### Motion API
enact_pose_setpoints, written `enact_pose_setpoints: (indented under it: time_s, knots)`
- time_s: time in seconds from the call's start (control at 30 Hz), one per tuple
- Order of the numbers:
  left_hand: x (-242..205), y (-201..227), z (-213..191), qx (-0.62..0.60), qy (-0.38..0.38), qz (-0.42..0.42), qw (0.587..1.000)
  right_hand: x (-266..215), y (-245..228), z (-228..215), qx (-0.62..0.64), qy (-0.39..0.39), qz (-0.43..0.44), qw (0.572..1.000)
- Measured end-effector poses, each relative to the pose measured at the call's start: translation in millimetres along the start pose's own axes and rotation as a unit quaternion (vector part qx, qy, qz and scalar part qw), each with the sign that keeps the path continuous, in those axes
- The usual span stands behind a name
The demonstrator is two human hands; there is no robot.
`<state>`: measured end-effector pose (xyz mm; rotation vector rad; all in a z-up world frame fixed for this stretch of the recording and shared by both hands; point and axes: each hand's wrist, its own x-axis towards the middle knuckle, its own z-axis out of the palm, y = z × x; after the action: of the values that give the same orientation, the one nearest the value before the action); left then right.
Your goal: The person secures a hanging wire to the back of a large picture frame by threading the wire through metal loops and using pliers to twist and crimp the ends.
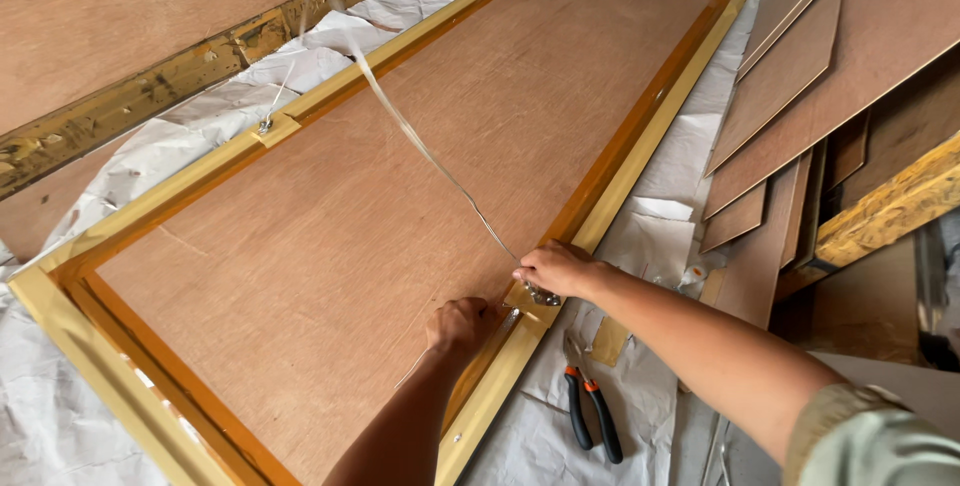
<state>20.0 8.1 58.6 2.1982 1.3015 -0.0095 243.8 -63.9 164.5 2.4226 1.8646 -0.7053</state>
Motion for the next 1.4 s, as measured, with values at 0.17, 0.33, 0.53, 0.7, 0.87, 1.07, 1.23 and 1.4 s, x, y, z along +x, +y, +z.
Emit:
enact_pose_setpoints:
  time_s: [0.17,0.33,0.53,0.7,0.87,1.07,1.23,1.4]
  knots:
    - [9.3,-2.7,7.1,0.047,-0.003,0.041,0.998,-30.2,3.8,8.9,-0.002,0.017,-0.142,0.990]
    - [13.0,1.5,7.8,0.063,0.015,0.040,0.997,-26.7,-15.6,5.3,-0.144,-0.015,-0.125,0.982]
    - [59.6,-16.7,71.1,0.065,0.135,0.084,0.985,2.4,-37.1,15.1,-0.216,0.001,-0.050,0.975]
    - [48.1,-12.3,52.6,0.125,0.583,0.274,0.754,0.9,-11.9,26.5,-0.151,0.024,-0.017,0.988]
    - [15.0,38.1,-45.9,0.156,-0.020,0.068,0.985,-35.9,-19.1,-4.1,0.077,0.045,0.091,0.992]
    - [47.7,53.1,-57.2,0.238,-0.015,0.113,0.965,-20.4,-18.2,1.8,0.118,0.036,0.159,0.979]
    - [39.4,58.4,-71.4,0.248,-0.039,0.118,0.961,-23.2,-16.4,14.6,0.068,0.048,0.101,0.991]
    - [38.1,56.9,-71.1,0.256,-0.048,0.119,0.958,-53.1,-30.8,-0.6,-0.017,0.037,0.016,0.999]
